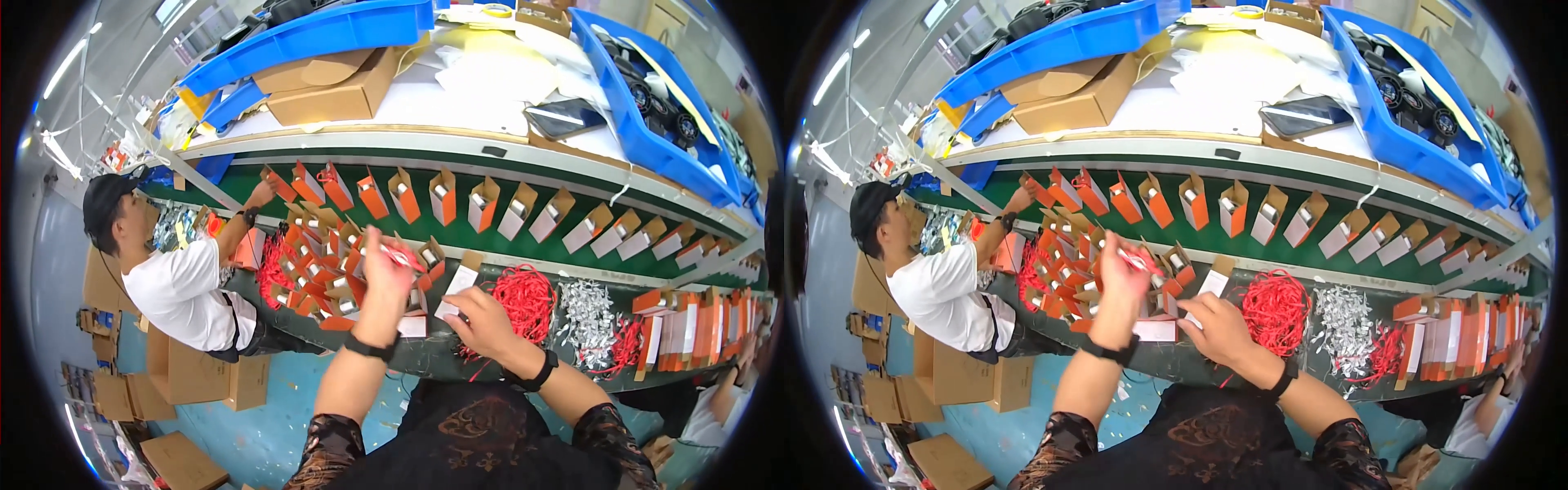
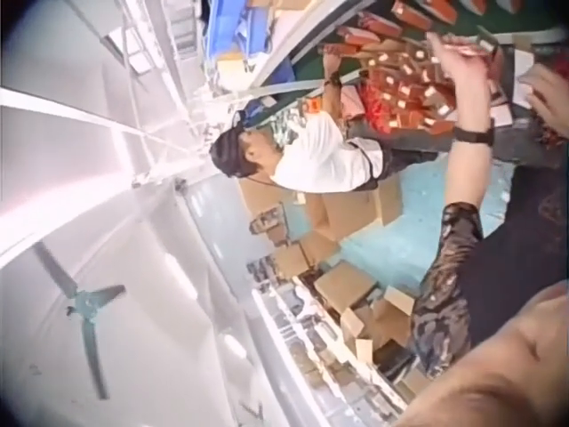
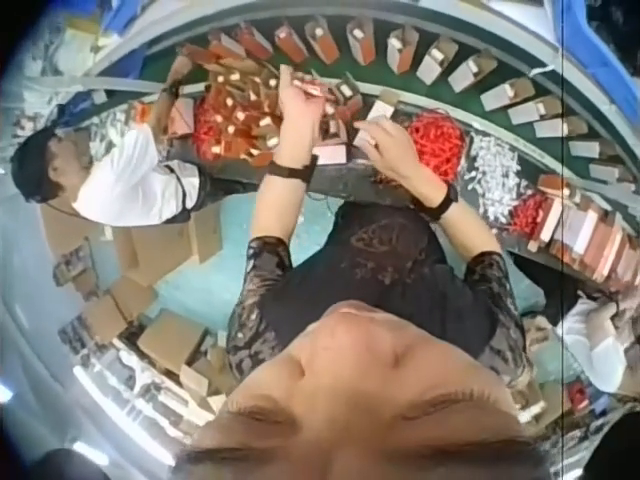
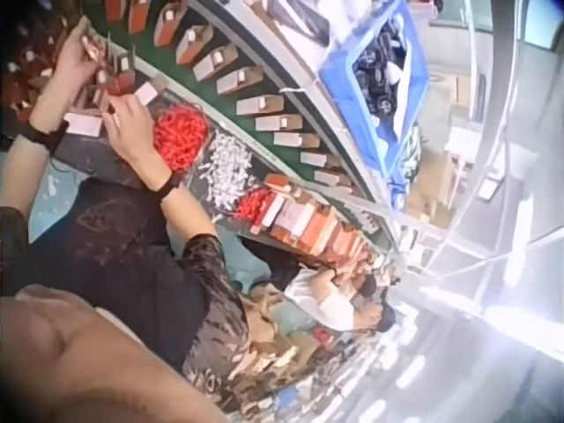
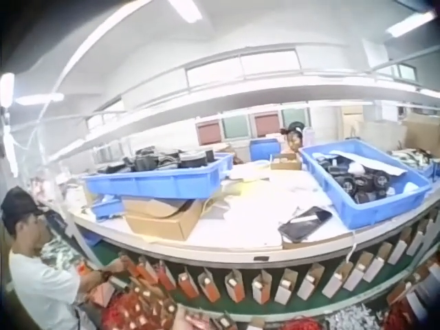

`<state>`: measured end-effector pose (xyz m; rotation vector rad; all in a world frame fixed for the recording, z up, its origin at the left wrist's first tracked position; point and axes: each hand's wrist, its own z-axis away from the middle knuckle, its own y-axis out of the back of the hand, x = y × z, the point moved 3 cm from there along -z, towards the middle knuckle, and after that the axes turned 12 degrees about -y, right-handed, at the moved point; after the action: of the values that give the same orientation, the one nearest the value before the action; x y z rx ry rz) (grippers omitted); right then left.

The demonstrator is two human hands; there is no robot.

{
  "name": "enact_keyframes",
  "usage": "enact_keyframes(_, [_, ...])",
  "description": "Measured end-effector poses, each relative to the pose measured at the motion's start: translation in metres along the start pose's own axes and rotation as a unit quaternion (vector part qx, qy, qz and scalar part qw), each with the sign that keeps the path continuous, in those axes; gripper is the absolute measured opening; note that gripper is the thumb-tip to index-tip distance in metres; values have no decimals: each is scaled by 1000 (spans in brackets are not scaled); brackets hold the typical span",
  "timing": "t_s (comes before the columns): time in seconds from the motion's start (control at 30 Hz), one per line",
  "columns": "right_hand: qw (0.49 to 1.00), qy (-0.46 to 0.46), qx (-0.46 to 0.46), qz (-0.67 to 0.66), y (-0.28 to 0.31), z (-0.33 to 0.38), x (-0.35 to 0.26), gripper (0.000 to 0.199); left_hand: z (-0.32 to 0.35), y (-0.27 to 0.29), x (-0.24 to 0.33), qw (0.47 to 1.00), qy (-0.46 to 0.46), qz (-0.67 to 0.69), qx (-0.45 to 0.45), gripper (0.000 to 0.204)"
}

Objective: The person picks up a red lanyard, threads it through a white plastic piece, and places the assembled item into an orange box, repeating this process multiple times.

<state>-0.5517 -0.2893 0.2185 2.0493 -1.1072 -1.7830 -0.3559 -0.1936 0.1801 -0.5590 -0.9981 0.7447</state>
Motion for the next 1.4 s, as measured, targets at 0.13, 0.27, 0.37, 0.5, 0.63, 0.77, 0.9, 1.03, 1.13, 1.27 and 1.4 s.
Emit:
enact_keyframes(0.13, [996, -59, -53, 37, -4, 23, 45, 25, -106, -39, 33, 996, -64, 21, -51, 22])
enact_keyframes(0.27, [987, -142, -14, 73, 18, 50, 75, 20, -175, -69, 30, 991, -105, 43, -68, 19])
enact_keyframes(0.37, [968, -233, 31, 83, 36, 69, 93, 18, -210, -77, 23, 991, -118, 40, -55, 20])
enact_keyframes(0.5, [933, -344, 87, 61, 46, 82, 114, 18, -200, -104, 47, 986, -122, 73, -89, 28])
enact_keyframes(0.63, [925, -369, 58, 72, 35, 75, 132, 18, -252, -80, 113, 978, -189, 23, -90, 37])
enact_keyframes(0.77, [950, -273, -68, 135, 15, 43, 144, 19, -275, -73, 127, 980, -181, 42, -73, 40])
enact_keyframes(0.9, [947, -285, -90, 116, 12, 10, 144, 18, -310, -56, 117, 970, -199, 67, -125, 48])
enact_keyframes(1.03, [944, -288, -72, 141, 14, 1, 148, 17, -315, -58, 90, 983, -136, 79, -94, 56])
enact_keyframes(1.13, [931, -333, -83, 124, 13, -1, 141, 18, -332, -47, 70, 986, -76, 104, -110, 52])
enact_keyframes(1.27, [934, -304, -95, 163, 15, 4, 138, 19, -343, -32, 61, 993, -67, 12, -92, 51])
enact_keyframes(1.4, [933, -318, -59, 157, 28, 5, 133, 20, -351, -17, 52, 991, -60, -88, -82, 51])
